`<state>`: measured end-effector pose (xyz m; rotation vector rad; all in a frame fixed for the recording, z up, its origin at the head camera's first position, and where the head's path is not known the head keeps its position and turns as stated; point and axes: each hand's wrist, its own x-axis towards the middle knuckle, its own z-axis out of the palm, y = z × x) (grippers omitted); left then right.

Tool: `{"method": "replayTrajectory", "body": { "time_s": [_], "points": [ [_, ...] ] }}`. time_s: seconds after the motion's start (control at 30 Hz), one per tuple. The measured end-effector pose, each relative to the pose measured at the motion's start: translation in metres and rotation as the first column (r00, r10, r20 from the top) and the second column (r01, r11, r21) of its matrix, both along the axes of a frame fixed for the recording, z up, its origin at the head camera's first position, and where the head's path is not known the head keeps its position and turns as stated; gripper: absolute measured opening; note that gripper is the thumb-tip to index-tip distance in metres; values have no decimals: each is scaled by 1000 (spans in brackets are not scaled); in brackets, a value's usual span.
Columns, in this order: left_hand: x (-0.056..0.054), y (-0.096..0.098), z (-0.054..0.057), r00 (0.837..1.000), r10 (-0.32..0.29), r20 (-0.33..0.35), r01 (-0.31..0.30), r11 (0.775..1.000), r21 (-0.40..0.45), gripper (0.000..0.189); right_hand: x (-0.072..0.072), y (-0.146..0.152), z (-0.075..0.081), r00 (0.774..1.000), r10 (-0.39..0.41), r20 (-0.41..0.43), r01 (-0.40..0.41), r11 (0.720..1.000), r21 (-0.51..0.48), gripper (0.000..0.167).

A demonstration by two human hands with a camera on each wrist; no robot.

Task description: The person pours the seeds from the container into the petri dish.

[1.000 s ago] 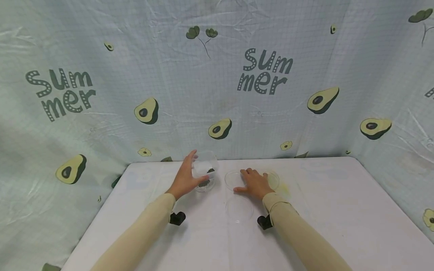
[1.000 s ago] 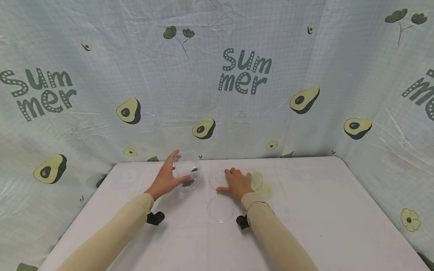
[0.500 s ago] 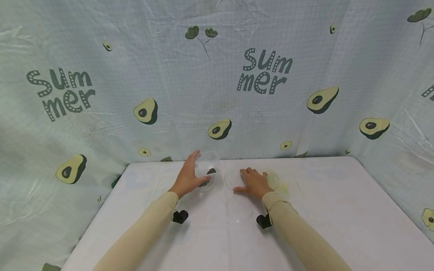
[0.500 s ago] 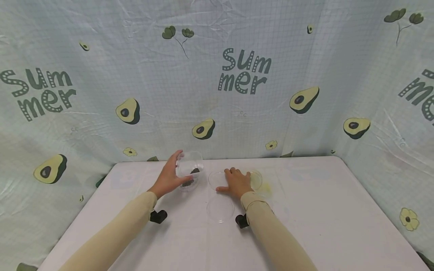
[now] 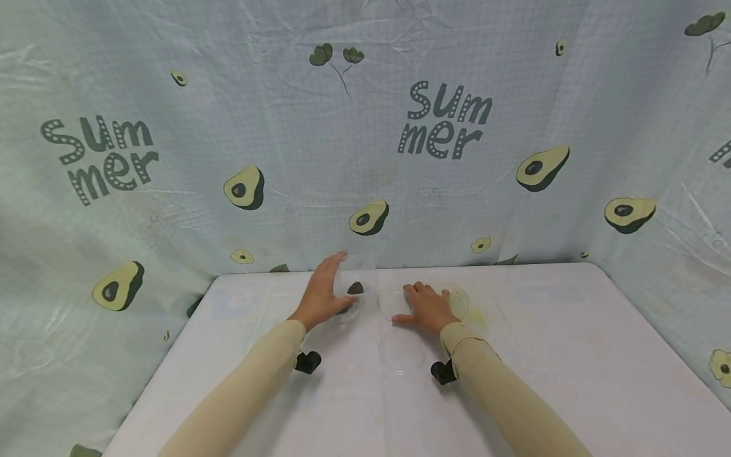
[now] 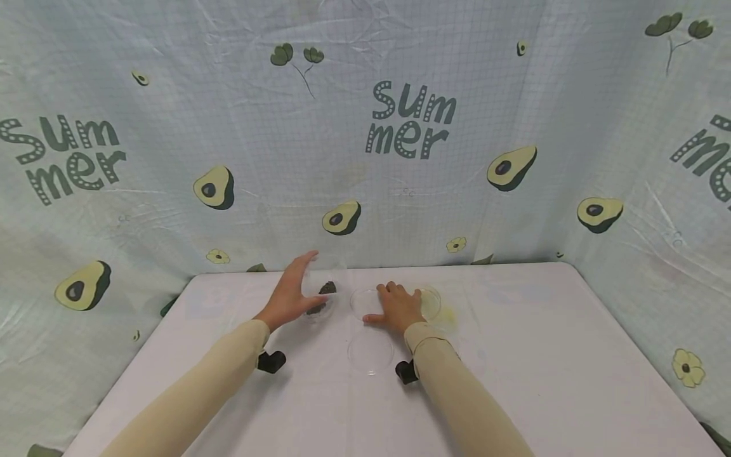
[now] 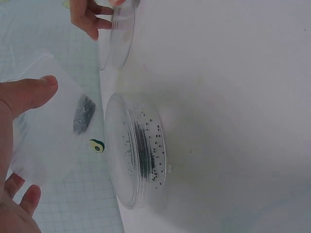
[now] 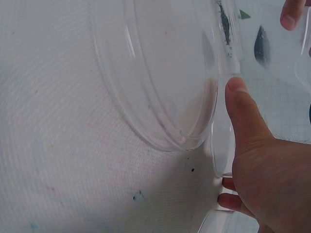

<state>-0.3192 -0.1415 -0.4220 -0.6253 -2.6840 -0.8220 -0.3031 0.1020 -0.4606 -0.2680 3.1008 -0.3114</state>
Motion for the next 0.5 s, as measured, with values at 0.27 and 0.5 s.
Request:
{"method": "replayTrajectory", "body": {
  "time_s": [0.27, 0.5],
  "points": [
    [-1, 7, 1, 998, -35, -60, 32, 999, -36, 96, -1, 0, -1, 1000, -9, -1, 9, 1000, -1, 85],
    [-2, 11, -1, 990, -61, -128, 50, 995, -88, 97, -1, 0, -1, 1000, -11, -2, 11, 1000, 14, 85]
  ]
}}
